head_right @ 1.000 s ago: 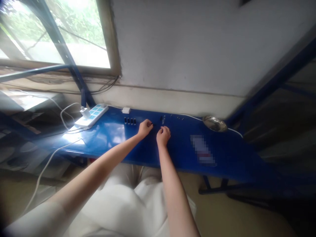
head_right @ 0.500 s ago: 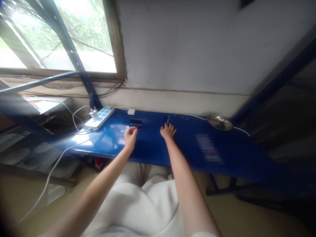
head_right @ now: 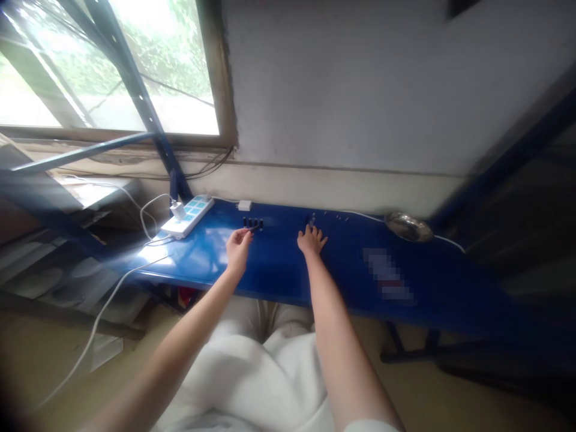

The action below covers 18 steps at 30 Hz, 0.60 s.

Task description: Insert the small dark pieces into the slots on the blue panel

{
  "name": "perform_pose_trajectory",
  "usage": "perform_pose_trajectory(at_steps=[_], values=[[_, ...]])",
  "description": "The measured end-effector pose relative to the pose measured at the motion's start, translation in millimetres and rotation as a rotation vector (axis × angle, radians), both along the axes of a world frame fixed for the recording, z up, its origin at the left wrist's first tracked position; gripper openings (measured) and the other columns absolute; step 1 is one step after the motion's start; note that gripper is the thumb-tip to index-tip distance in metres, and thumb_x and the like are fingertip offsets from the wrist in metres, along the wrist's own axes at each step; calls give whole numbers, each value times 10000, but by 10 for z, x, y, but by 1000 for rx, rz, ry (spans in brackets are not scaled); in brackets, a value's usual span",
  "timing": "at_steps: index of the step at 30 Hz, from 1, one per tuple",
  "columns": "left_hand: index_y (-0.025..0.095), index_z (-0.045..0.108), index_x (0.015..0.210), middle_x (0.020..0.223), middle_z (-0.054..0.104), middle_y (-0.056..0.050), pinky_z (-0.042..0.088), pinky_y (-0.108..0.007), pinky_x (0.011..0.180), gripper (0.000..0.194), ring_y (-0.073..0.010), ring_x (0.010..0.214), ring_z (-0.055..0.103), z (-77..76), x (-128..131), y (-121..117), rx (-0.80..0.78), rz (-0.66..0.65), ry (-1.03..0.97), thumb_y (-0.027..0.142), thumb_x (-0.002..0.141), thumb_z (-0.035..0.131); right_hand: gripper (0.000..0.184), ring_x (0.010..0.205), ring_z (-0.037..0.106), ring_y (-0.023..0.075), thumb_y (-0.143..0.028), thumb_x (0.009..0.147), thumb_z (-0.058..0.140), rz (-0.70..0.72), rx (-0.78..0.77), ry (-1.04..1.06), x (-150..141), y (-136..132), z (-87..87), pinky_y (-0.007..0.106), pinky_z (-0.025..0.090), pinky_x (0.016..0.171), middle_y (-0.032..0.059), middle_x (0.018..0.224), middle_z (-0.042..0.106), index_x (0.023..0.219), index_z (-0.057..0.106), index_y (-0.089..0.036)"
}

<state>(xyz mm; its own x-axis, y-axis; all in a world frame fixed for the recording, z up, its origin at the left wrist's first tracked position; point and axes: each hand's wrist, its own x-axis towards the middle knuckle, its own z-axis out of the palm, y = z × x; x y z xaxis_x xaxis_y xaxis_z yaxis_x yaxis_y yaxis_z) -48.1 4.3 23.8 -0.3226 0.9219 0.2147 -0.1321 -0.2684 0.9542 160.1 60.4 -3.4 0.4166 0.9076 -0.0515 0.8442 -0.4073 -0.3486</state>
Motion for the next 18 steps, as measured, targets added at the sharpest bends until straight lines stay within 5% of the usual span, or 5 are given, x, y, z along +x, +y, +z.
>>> perform_pose_trajectory(at_steps=[5,10,15,18], values=[[150,588,868,775,602,-39,476,-266,691,247,-138,738,591,123,-27,-21,27,-28,48,351,725,595,515,1303,213,256,-373,881,269,-2,84,7,-7,-49,-19,505,121,1055,84,1416,297,1365,309,-201],[149,594,864,779,617,-41,481,-255,688,242,-139,748,598,225,-125,22,44,-45,145,347,724,599,379,1147,408,232,-271,857,336,41,461,86,-38,-196,28,396,324,957,124,1222,491,1180,497,-152],[142,624,874,793,652,-58,487,-264,675,244,-137,698,610,416,-138,122,64,-167,232,321,708,625,248,829,551,160,-323,866,336,54,915,419,-218,-388,256,310,438,783,91,906,573,971,486,-155],[134,640,869,764,662,-69,484,-264,639,241,-141,659,610,546,-99,144,58,-227,269,305,699,640,214,663,551,128,-379,848,401,162,1023,702,-366,-520,430,267,456,645,18,726,546,918,451,-183]])
